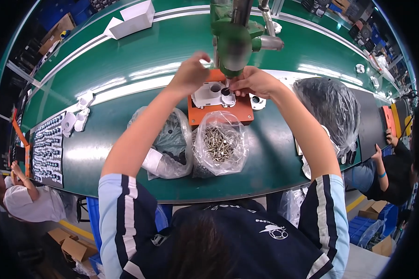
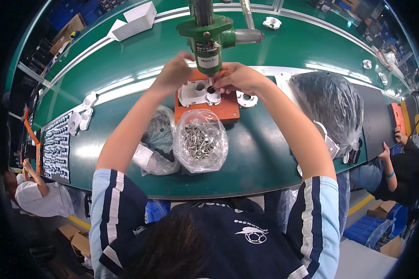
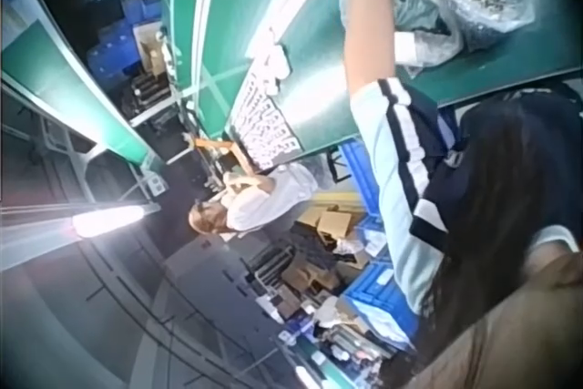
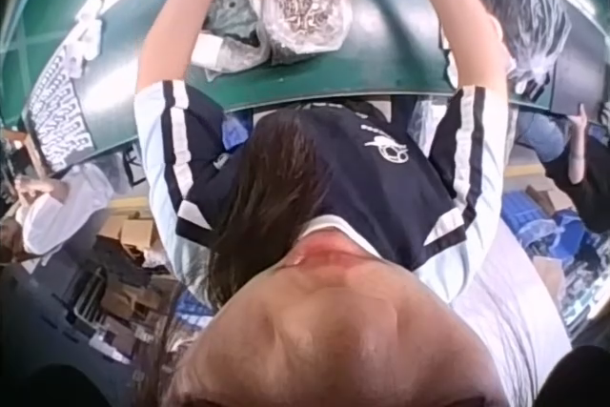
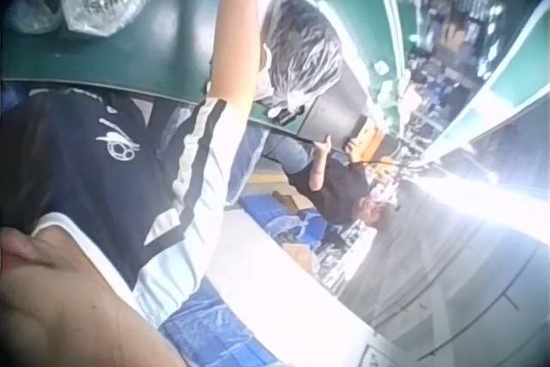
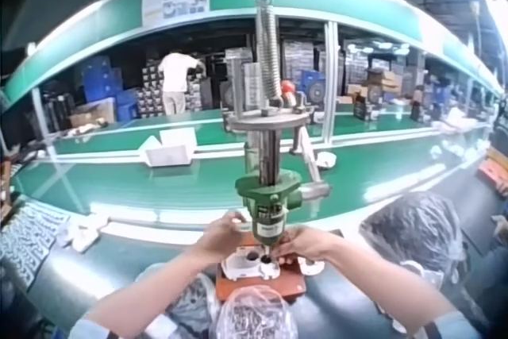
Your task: Manually assembling small metal components into plastic housings using a hand press at a factory workstation.
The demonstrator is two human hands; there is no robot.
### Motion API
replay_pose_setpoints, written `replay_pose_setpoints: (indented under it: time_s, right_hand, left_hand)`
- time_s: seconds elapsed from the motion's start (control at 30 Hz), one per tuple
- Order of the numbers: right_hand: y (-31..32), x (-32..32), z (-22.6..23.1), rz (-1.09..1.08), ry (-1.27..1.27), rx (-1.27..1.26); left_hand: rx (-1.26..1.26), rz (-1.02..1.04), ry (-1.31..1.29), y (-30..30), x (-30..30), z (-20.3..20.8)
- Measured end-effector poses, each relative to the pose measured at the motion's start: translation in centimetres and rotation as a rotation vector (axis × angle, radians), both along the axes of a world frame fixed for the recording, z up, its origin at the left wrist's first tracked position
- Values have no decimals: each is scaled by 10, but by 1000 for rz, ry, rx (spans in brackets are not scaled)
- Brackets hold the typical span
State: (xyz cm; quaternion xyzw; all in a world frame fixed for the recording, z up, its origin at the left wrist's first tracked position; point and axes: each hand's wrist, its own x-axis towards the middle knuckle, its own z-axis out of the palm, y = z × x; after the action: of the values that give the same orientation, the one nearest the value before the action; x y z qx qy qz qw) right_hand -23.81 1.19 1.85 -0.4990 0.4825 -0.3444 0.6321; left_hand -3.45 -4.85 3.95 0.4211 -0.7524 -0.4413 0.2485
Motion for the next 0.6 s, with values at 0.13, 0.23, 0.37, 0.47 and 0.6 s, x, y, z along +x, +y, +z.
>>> replay_pose_setpoints:
  time_s: [0.13,0.23,0.37,0.47,0.6]
  right_hand:
    - [-2,4,8,22,40,5]
    - [-4,6,15,-8,120,32]
    - [-11,3,11,12,118,39]
    - [-13,3,11,10,117,90]
    - [-13,6,12,26,169,42]
  left_hand:
    - [-301,-4,-37,37,40,-10]
    - [-530,-221,-40,54,51,-24]
    - [-770,-261,-54,56,52,-47]
    - [-922,-336,-189,54,53,-50]
    - [-981,-345,-155,51,50,-51]
